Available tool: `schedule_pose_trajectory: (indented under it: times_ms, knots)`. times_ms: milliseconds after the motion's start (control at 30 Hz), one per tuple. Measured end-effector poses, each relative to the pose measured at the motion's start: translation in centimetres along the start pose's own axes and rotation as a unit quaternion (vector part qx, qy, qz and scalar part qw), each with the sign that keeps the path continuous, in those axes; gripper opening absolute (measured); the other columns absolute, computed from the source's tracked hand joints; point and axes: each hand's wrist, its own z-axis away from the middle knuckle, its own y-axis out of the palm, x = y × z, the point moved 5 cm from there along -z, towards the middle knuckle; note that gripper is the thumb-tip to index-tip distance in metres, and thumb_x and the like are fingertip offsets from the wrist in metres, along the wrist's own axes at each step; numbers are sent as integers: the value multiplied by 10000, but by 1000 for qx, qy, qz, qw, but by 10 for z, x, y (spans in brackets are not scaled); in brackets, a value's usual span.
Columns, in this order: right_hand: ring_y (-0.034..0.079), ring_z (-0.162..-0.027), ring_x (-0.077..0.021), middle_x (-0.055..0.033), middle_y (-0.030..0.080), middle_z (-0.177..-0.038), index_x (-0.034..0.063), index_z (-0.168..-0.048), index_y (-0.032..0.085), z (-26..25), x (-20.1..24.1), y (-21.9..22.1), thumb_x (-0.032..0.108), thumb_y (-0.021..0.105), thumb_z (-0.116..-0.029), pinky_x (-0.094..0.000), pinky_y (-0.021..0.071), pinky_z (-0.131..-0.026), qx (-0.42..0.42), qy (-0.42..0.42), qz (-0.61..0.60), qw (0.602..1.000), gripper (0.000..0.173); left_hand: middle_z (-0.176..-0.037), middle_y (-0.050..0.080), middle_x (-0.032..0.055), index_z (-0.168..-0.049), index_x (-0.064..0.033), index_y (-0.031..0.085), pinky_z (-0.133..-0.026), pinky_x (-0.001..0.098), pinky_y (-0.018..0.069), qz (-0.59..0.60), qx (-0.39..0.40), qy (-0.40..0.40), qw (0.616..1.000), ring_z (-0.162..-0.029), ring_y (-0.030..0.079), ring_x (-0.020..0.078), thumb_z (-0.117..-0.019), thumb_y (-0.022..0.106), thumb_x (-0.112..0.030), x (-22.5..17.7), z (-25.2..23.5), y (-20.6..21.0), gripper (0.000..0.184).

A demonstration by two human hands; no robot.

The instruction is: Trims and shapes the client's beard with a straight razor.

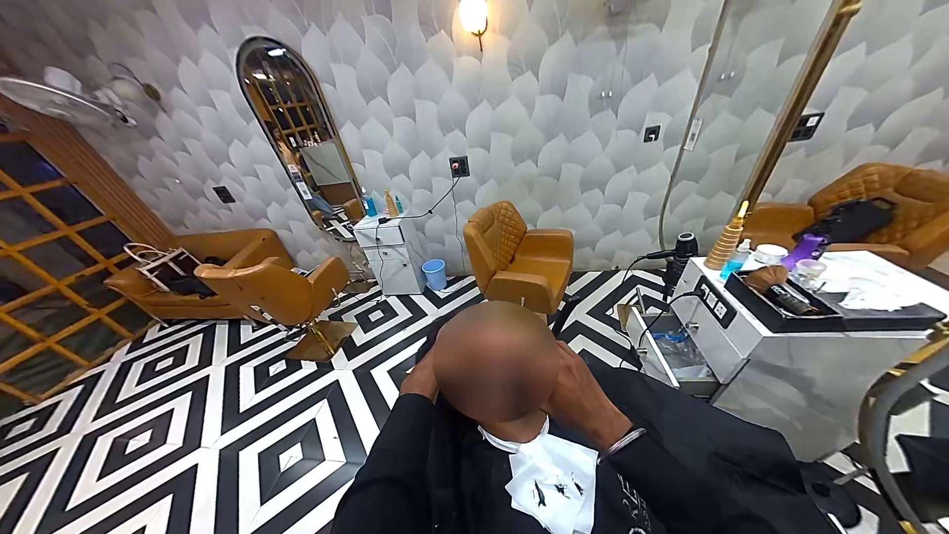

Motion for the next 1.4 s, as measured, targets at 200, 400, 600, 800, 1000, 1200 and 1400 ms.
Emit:
schedule_pose_trajectory:
  times_ms: [200,400,600,800,1000,1200,1400]
  knots:
    - [649,-936,-218,-28,669,-897,115,-956,712,4,1,0,162,598,-948,-397,535,-829,10,2,2,1000,123,-1596,427,141,-1528,-73,463,-1216,565,292,8,-5,0,1000,-1483,384,331,-810,868,-404,-3,5,-3,889]
    - [653,-949,-224,-36,681,-931,112,-960,719,6,2,0,151,614,-933,-406,543,-840,13,7,1,1000,115,-1596,428,133,-1540,-81,446,-1226,573,271,9,0,6,1000,-1489,374,322,-809,861,-431,2,1,0,911]
    - [659,-1019,-214,-26,702,-988,118,-1006,723,1,4,-2,148,619,-942,-407,534,-897,10,6,4,1000,126,-1599,424,122,-1542,-91,444,-1222,568,282,-2,3,5,1000,-1489,373,312,-778,874,-475,6,-2,2,956]
    - [655,-980,-217,-33,691,-959,121,-978,718,6,1,2,161,598,-952,-404,533,-857,24,4,5,1000,130,-1592,434,113,-1543,-104,445,-1219,567,290,-2,-4,12,1000,-1484,383,306,-793,853,-494,10,-4,3,938]
    - [654,-992,-187,-17,693,-972,118,-991,726,11,-7,0,166,621,-943,-378,548,-877,-15,36,-59,998,126,-1575,452,102,-1536,-107,452,-1210,566,307,-32,-20,24,999,-1471,397,295,-733,845,-607,18,-9,9,1024]
    - [635,-960,-127,13,676,-950,124,-1022,728,17,-25,0,203,667,-926,-310,540,-867,-40,90,-144,985,138,-1550,477,107,-1517,-96,472,-1202,558,324,-73,-48,33,996,-1454,418,296,-686,819,-695,19,-10,14,1081]
    - [633,-930,-137,18,676,-927,129,-996,719,12,-25,4,193,663,-929,-321,543,-843,-38,86,-137,986,108,-1538,484,128,-1509,-99,480,-1198,565,329,-81,-54,37,995,-1440,435,310,-672,866,-625,22,-10,15,1061]
